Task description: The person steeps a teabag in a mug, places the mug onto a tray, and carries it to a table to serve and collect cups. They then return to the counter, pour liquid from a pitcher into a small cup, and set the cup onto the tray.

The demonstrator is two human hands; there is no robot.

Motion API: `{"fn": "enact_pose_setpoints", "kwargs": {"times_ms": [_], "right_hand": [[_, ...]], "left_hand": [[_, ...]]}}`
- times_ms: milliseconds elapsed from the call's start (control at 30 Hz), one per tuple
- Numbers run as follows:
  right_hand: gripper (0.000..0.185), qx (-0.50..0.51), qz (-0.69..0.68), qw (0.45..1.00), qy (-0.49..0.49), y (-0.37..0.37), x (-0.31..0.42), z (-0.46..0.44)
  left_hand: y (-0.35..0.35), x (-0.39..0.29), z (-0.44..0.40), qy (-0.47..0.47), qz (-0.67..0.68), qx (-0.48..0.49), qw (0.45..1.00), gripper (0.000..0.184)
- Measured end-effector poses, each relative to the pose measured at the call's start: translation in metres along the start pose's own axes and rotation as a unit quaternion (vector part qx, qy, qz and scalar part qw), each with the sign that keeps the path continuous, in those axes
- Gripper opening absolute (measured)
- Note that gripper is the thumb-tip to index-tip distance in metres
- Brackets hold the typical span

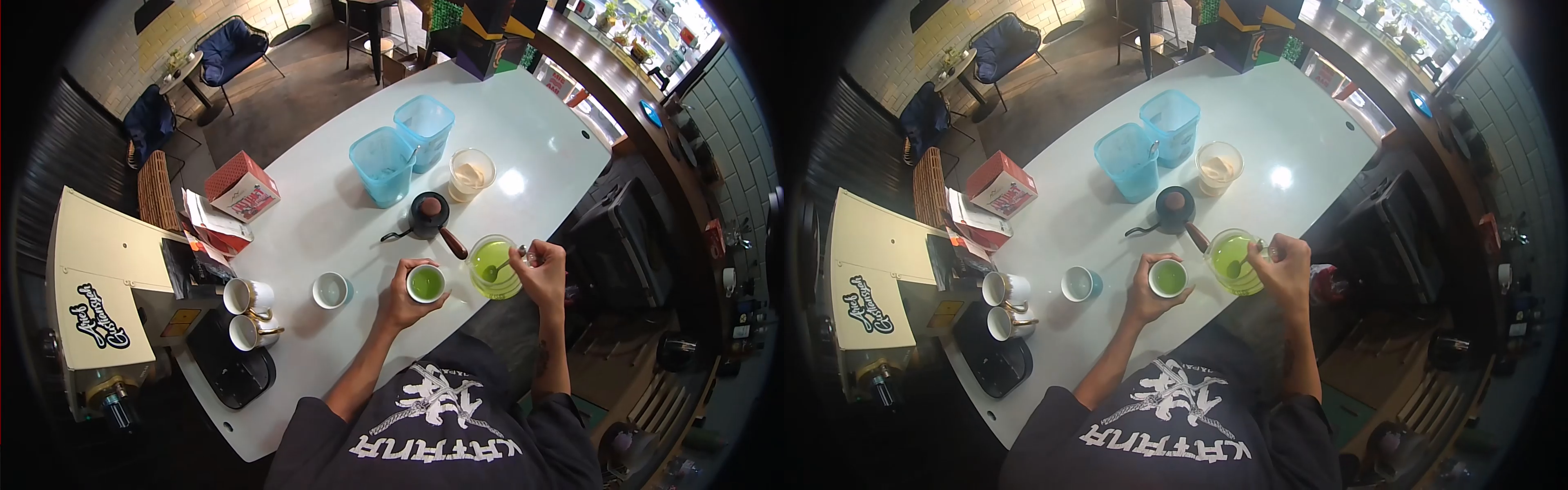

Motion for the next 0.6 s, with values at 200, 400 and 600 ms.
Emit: {"fn": "enact_pose_setpoints", "kwargs": {"times_ms": [200, 400, 600], "right_hand": [[0.045, -0.081, -0.131, 0.987, 0.047, -0.018, -0.031, -0.003], [0.044, -0.099, -0.176, 0.978, 0.051, -0.023, -0.045, -0.003], [0.043, -0.117, -0.229, 0.964, 0.063, -0.019, -0.057, -0.004]], "left_hand": [[-0.017, -0.006, -0.002, 0.033, 0.07, -0.031, 0.997, 0.061], [-0.03, -0.015, -0.004, 0.031, 0.09, -0.014, 0.995, 0.06], [-0.033, -0.02, -0.006, 0.037, 0.106, 0.022, 0.993, 0.06]]}}
Point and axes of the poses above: each hand's wrist, its own z-axis away from the middle knuckle, its own y-axis out of the palm, x = y × z, the point moved 5 cm from there along -z, towards the middle knuckle, and after that the axes turned 14 degrees about -z, right-handed, at the moved point
